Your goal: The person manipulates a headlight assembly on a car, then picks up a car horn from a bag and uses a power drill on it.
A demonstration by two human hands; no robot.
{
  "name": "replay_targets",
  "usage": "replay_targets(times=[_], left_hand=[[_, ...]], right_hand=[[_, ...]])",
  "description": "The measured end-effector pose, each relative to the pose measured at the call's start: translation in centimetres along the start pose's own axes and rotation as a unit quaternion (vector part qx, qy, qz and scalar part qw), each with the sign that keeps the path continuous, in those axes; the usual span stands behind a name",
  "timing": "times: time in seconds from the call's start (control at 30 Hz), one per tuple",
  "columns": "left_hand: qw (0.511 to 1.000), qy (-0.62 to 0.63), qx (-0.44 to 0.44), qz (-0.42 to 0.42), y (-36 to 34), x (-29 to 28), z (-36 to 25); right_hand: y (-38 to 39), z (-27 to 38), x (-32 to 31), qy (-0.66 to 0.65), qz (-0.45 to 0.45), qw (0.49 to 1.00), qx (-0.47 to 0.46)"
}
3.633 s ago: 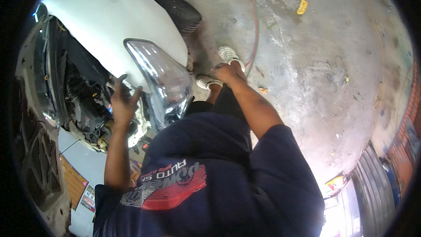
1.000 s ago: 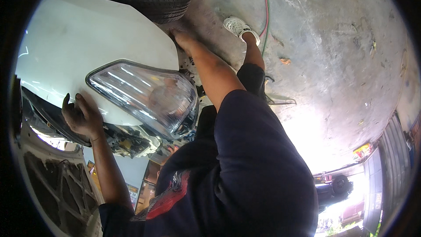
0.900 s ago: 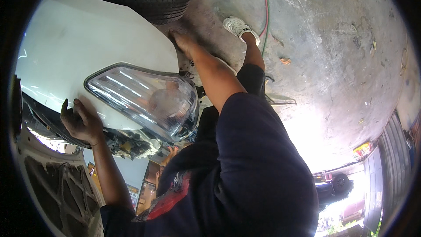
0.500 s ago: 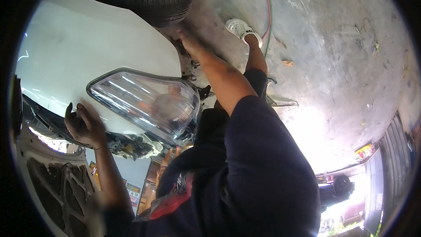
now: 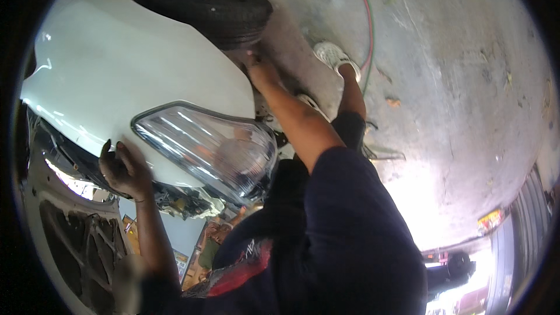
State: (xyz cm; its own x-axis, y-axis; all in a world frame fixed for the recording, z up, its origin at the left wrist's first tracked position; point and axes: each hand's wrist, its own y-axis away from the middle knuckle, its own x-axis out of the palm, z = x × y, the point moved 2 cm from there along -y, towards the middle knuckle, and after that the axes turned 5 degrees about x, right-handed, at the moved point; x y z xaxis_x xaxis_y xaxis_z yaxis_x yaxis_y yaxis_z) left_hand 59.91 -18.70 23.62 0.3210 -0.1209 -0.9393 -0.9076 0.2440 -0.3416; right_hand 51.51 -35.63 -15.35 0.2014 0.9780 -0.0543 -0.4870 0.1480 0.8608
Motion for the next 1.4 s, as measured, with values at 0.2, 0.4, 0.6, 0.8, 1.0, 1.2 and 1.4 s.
replay_targets(times=[0.2,0.4,0.6,0.8,1.0,1.2,1.4], left_hand=[[0.996,-0.084,0.013,0.032,0.4,-1.4,-0.1],[0.999,-0.046,-0.005,0.016,0.3,-1.2,0.0],[0.998,-0.036,0.022,0.038,-0.1,-1.1,-0.2],[0.998,-0.021,-0.009,0.050,0.7,-1.1,0.5],[0.996,-0.064,0.021,0.052,0.5,-1.0,0.7],[0.995,-0.072,0.037,0.058,-0.8,-0.7,-0.6],[0.997,-0.063,-0.001,0.040,0.4,-1.1,0.0]], right_hand=[[-5.2,1.9,-6.2,-0.029,-0.085,0.996,-0.012],[-1.1,1.0,0.5,0.089,0.075,0.993,-0.009],[-3.8,1.9,-2.5,-0.028,0.070,0.997,0.033],[-9.6,5.6,-10.3,-0.093,0.014,0.995,0.024],[-1.3,1.5,1.5,0.014,0.112,0.992,0.058],[-7.8,3.8,-4.7,0.020,0.032,0.999,-0.006],[-10.1,9.6,-8.8,-0.013,0.017,1.000,-0.006]])
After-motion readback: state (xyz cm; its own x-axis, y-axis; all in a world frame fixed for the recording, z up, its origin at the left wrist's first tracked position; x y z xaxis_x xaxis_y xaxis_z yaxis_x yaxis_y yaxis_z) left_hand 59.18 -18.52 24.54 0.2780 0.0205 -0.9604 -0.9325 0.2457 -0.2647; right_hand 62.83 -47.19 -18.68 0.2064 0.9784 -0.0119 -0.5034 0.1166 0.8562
